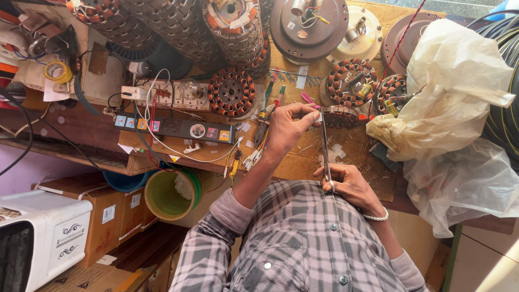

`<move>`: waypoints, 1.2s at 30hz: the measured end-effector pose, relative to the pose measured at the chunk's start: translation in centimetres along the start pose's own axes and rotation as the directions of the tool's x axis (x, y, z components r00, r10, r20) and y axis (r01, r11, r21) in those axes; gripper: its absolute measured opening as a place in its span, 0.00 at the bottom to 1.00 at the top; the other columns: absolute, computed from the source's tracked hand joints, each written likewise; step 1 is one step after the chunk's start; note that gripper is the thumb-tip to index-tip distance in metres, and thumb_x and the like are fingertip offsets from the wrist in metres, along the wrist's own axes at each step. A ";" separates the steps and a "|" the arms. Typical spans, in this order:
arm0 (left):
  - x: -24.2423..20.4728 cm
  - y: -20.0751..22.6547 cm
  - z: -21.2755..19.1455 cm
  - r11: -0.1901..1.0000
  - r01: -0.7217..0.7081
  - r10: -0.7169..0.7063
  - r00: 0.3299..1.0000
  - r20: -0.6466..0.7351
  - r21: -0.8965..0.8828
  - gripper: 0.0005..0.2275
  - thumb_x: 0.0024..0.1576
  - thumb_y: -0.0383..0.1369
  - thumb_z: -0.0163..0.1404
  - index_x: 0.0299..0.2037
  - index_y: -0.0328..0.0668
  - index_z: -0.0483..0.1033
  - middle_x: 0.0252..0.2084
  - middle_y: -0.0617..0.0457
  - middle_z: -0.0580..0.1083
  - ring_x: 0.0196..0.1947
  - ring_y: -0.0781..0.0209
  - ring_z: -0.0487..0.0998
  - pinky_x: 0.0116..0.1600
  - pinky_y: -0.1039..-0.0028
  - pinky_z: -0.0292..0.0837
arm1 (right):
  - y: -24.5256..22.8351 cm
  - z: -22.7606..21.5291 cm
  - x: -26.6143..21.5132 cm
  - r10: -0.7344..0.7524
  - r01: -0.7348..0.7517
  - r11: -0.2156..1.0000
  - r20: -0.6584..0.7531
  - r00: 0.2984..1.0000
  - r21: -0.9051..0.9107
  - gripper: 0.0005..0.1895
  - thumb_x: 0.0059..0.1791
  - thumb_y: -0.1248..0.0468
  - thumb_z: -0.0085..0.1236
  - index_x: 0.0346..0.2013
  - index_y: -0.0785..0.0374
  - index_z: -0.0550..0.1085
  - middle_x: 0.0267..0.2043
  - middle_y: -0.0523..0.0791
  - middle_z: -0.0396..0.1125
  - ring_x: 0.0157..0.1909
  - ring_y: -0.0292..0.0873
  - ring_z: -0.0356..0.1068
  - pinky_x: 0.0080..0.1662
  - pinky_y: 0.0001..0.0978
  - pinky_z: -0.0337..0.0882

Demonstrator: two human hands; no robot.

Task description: The person assembles small electrical components on a workbench. They use scissors to cut small white plastic pieces and insert them into a circular copper-wound stator. The person handles multiple stators and wires during the process.

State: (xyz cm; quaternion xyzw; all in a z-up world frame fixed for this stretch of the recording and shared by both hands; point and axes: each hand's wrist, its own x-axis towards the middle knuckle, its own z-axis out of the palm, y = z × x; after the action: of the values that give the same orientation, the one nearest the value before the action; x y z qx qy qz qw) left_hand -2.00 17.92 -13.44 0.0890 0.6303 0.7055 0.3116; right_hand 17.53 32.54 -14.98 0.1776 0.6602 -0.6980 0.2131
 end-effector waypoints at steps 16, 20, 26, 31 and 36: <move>0.1 0.0 0.5 0.999 0.007 -0.006 1.000 -0.026 0.049 0.07 0.58 0.28 0.58 0.43 0.31 0.82 0.48 0.49 0.82 0.37 0.68 0.85 0.39 0.81 0.78 | 0.6 -0.2 -0.1 0.009 -0.010 0.999 0.008 1.000 0.033 0.25 0.41 0.51 0.70 0.42 0.69 0.80 0.31 0.39 0.71 0.34 0.31 0.68 0.38 0.25 0.69; 0.0 0.2 0.5 0.999 0.012 -0.011 1.000 -0.029 0.050 0.07 0.58 0.28 0.58 0.43 0.32 0.82 0.42 0.49 0.82 0.37 0.68 0.84 0.39 0.81 0.78 | 0.1 0.0 -0.3 0.023 -0.025 0.996 0.017 1.000 0.088 0.24 0.40 0.54 0.71 0.42 0.69 0.79 0.31 0.39 0.69 0.34 0.32 0.66 0.38 0.25 0.68; 0.2 0.0 0.2 0.997 0.027 -0.026 1.000 -0.010 0.073 0.07 0.58 0.28 0.58 0.43 0.32 0.82 0.38 0.50 0.83 0.36 0.68 0.85 0.38 0.81 0.78 | 0.1 0.1 -0.6 0.038 -0.039 0.995 0.007 0.999 0.095 0.20 0.41 0.57 0.69 0.40 0.68 0.79 0.31 0.39 0.70 0.34 0.30 0.66 0.39 0.24 0.68; 0.6 -0.4 0.1 0.998 0.016 -0.016 1.000 0.003 0.060 0.06 0.57 0.27 0.58 0.41 0.32 0.82 0.44 0.54 0.82 0.35 0.68 0.85 0.38 0.81 0.78 | 1.0 -0.1 -0.6 0.039 -0.040 0.989 0.006 0.999 0.145 0.17 0.42 0.58 0.68 0.38 0.69 0.78 0.30 0.38 0.69 0.32 0.30 0.64 0.35 0.23 0.65; 1.0 -0.6 0.2 0.994 0.068 -0.069 0.998 -0.001 0.084 0.08 0.59 0.30 0.59 0.44 0.33 0.83 0.38 0.47 0.83 0.36 0.68 0.85 0.38 0.81 0.78 | 2.2 0.0 -0.6 0.031 -0.024 0.991 -0.054 0.998 0.133 0.14 0.45 0.61 0.65 0.37 0.70 0.78 0.29 0.39 0.68 0.31 0.30 0.63 0.33 0.23 0.63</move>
State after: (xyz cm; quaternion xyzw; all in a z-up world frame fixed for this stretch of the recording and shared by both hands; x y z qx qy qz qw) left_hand -2.50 18.64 -14.26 0.0811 0.6616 0.6673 0.3322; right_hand 19.23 32.47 -16.57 0.2196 0.6157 -0.7320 0.1921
